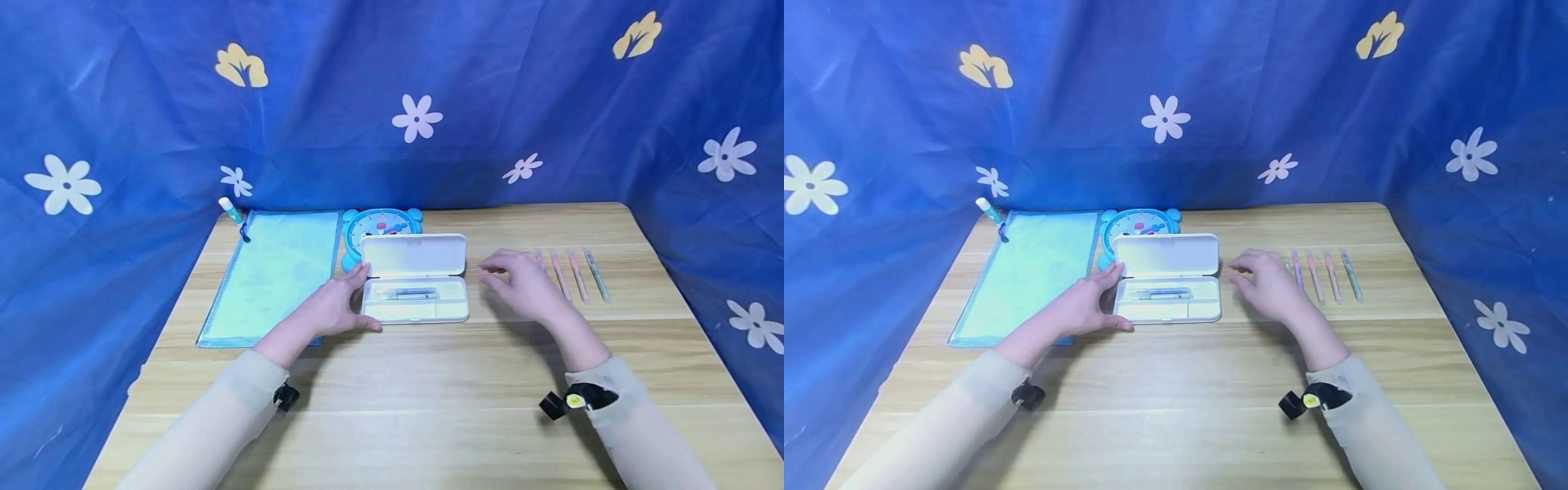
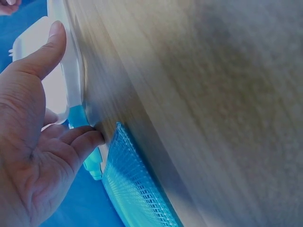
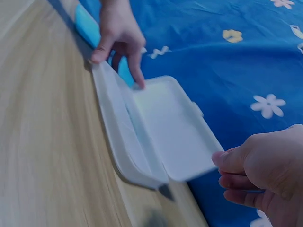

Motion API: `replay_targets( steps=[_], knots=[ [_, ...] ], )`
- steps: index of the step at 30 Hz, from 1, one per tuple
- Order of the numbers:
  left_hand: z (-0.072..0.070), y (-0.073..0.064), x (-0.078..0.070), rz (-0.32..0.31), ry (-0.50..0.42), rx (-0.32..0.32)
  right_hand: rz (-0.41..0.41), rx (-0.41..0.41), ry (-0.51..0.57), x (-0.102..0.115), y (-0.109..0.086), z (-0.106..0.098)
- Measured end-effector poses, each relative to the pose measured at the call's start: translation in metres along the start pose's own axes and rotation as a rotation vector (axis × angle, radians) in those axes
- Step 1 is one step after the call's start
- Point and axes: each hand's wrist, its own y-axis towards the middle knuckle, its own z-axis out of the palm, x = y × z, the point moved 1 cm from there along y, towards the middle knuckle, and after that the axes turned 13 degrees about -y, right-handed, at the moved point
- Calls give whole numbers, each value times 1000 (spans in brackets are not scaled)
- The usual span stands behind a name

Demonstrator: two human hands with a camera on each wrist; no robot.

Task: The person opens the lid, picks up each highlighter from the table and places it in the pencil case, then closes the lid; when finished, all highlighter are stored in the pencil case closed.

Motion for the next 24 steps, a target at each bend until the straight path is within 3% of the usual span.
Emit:
replay_targets(
  steps=[6, 12, 19, 24],
  knots=[
    [1, 2, 0, -6, 4, -6, 90, -51, -35, -19, -20, -16],
    [0, 3, 1, -2, 1, -7, 200, -58, 10, -35, -39, -26],
    [1, 4, 1, -7, -4, -4, 264, -114, 5, -51, -53, -25],
    [1, 3, 2, -14, -3, -4, 318, -102, -32, -57, -63, -20]
  ],
)
